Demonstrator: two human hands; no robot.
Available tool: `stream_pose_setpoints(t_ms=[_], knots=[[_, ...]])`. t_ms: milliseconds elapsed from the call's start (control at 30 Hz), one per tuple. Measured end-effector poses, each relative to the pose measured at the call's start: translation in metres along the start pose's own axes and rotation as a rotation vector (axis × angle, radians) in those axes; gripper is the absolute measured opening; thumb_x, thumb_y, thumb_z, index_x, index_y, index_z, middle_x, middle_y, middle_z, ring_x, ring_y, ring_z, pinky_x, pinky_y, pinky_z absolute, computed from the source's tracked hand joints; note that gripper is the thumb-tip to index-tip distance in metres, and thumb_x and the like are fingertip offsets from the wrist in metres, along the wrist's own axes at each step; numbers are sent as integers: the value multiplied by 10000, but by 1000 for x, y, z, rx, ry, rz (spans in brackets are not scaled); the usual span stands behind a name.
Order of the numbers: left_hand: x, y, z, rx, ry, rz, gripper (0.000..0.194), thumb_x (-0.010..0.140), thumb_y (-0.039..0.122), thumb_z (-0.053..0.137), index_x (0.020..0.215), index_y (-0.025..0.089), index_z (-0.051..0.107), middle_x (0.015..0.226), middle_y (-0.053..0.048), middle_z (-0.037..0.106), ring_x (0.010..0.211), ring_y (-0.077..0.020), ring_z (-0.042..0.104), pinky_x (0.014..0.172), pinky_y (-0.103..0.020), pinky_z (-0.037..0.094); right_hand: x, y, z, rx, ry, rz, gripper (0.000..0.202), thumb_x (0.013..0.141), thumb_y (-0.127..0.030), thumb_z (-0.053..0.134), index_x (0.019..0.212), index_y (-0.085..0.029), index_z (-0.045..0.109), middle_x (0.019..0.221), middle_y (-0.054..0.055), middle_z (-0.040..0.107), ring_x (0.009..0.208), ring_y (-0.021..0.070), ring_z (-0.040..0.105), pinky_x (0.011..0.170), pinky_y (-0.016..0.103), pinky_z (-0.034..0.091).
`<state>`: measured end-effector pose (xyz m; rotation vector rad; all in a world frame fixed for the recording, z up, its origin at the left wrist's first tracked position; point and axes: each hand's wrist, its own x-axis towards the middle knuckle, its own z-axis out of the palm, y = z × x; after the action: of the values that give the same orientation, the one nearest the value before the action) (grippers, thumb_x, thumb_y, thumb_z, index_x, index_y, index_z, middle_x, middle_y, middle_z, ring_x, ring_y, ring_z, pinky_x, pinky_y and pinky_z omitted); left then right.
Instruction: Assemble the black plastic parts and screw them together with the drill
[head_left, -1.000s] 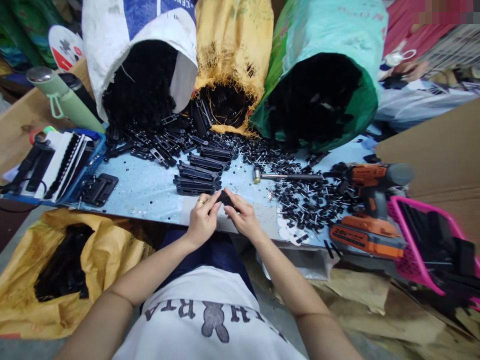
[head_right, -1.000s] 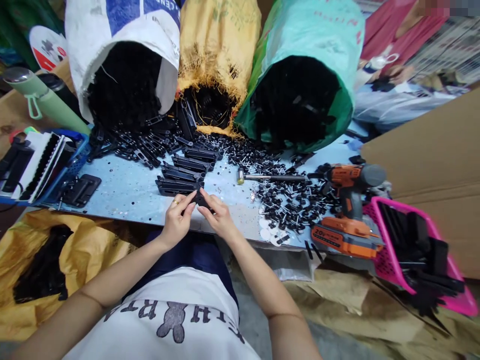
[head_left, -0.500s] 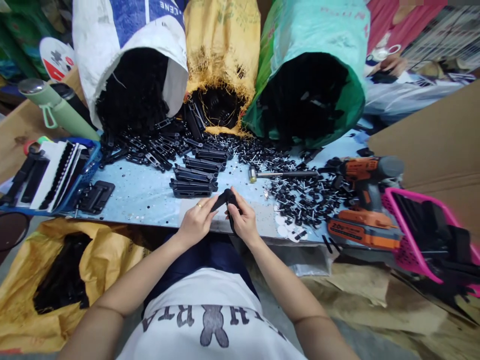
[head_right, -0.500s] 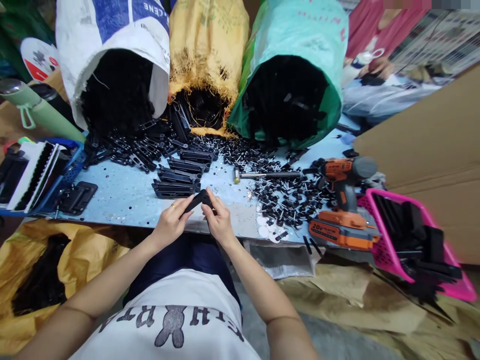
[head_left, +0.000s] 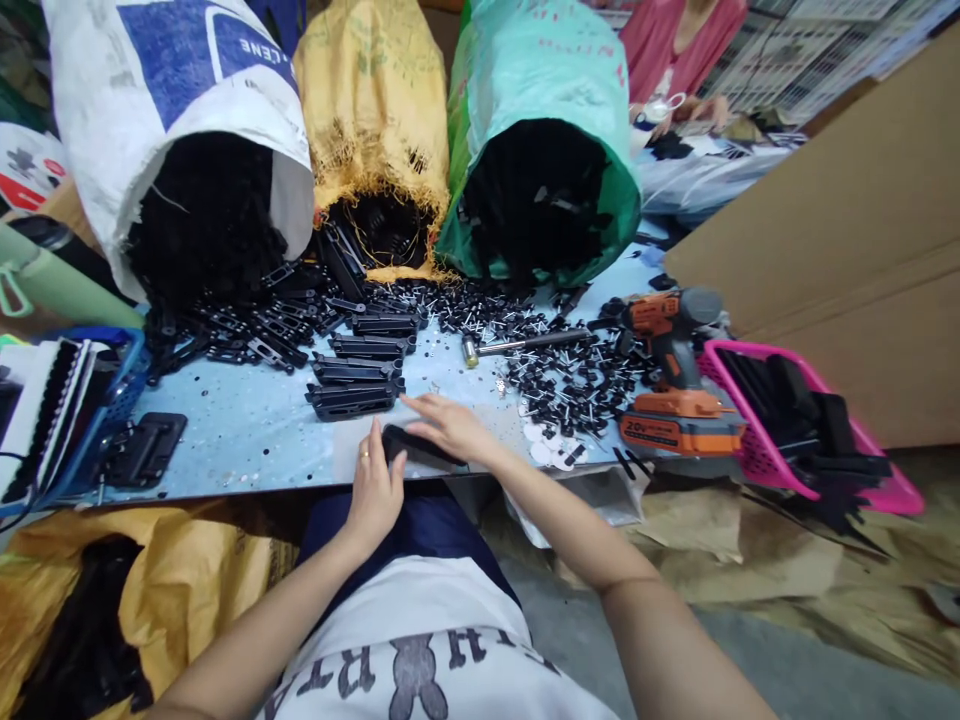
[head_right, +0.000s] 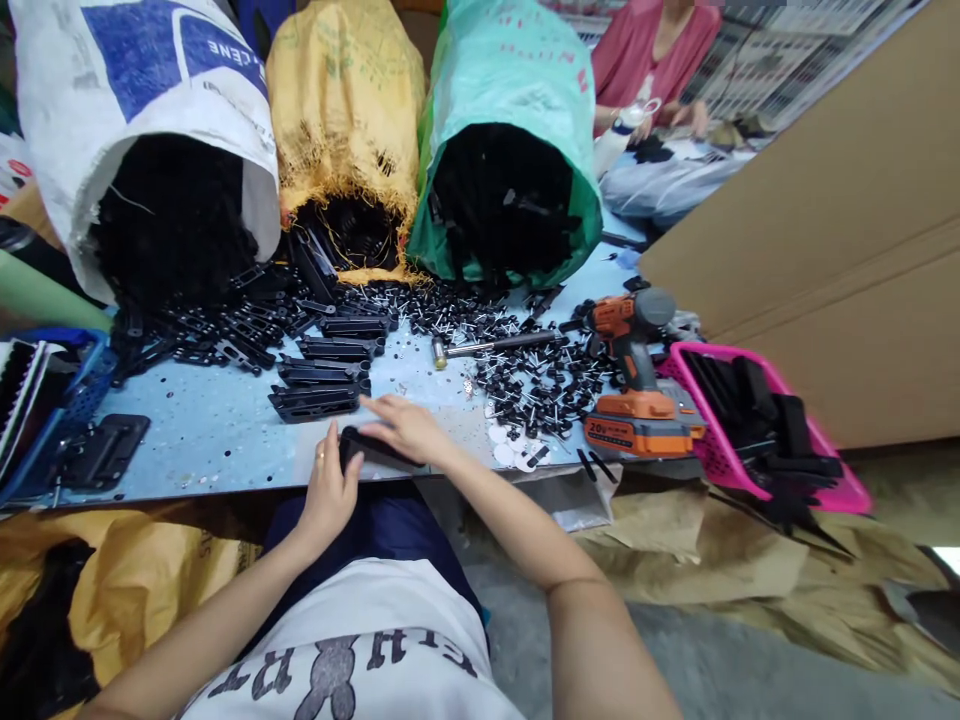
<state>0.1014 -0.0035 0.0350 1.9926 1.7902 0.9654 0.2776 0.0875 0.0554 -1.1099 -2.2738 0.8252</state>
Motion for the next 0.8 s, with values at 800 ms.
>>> stream_pose_setpoints(t_ms=[800], knots=[[56, -19, -28, 584, -535, 319, 233, 877, 109, 408, 1057, 124, 556, 917, -105, 611, 893, -240, 567, 765, -356, 443, -16, -16, -65, -801, 176, -107, 185, 863, -175, 436, 871, -180, 621, 777, 56, 580, 643, 146, 531, 526, 255, 405]])
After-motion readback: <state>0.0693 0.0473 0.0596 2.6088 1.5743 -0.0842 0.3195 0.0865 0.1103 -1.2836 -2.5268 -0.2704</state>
